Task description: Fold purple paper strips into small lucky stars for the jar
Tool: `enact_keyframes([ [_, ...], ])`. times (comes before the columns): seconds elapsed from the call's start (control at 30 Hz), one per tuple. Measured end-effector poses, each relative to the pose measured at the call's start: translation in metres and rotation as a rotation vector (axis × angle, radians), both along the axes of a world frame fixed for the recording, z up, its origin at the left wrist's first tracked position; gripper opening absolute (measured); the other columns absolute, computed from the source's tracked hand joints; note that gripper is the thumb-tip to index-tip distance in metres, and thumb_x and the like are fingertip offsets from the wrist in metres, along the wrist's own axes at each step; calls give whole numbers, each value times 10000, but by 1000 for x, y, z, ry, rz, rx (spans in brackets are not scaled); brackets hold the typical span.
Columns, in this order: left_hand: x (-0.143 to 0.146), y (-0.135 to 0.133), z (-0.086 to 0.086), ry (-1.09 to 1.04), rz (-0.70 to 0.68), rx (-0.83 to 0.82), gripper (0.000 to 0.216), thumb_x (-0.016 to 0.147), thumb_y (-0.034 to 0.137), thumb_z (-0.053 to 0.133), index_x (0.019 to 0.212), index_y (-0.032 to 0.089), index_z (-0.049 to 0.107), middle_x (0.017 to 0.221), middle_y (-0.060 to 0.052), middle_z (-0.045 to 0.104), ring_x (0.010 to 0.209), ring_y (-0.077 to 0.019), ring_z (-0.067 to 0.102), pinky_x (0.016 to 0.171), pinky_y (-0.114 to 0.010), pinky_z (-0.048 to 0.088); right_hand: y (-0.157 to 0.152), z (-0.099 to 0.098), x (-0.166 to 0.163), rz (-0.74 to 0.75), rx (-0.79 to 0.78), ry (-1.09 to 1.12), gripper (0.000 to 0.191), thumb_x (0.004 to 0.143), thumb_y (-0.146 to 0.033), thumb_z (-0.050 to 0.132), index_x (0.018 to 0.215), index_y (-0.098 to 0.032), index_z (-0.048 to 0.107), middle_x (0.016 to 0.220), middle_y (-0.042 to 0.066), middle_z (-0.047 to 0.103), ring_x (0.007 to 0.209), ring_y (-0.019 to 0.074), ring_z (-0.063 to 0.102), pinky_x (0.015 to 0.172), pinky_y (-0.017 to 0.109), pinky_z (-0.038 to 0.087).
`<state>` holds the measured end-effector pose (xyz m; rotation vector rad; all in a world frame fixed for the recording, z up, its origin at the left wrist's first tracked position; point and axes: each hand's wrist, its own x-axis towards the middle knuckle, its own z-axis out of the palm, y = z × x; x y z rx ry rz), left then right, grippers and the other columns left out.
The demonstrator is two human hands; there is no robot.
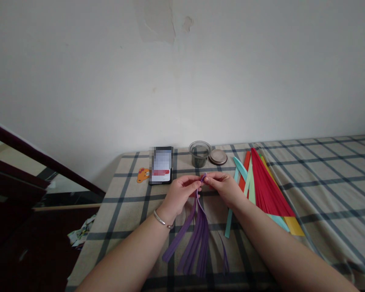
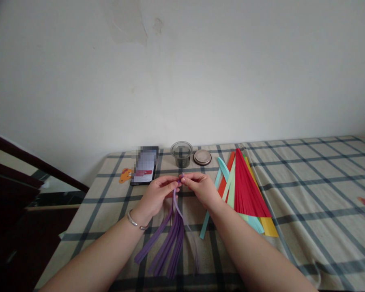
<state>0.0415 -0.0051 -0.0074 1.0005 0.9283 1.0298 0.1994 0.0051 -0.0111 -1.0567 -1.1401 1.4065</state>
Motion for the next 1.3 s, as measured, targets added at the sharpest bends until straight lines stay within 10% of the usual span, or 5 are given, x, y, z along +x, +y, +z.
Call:
enact_keyframes([
  [0.73,-1,-3,-3,503,58,407,139,806,290,557,852,177,623,796,-45,658,705,-161,618,654,-274,506,-13,8,-2,-139,486,-857,103,752,-227,556,689,-205,633,625,19,599,600,161,547,562,274,400],
  [1.3,0,5,-9,217,158,204,223,796,364,581,876,158,558,719,-10,614,626,-129,597,610,-261,512,-5,-6,-2,-130,219,-311,220,742,-405,622,714,-187,623,658,17,615,573,141,514,556,273,411],
])
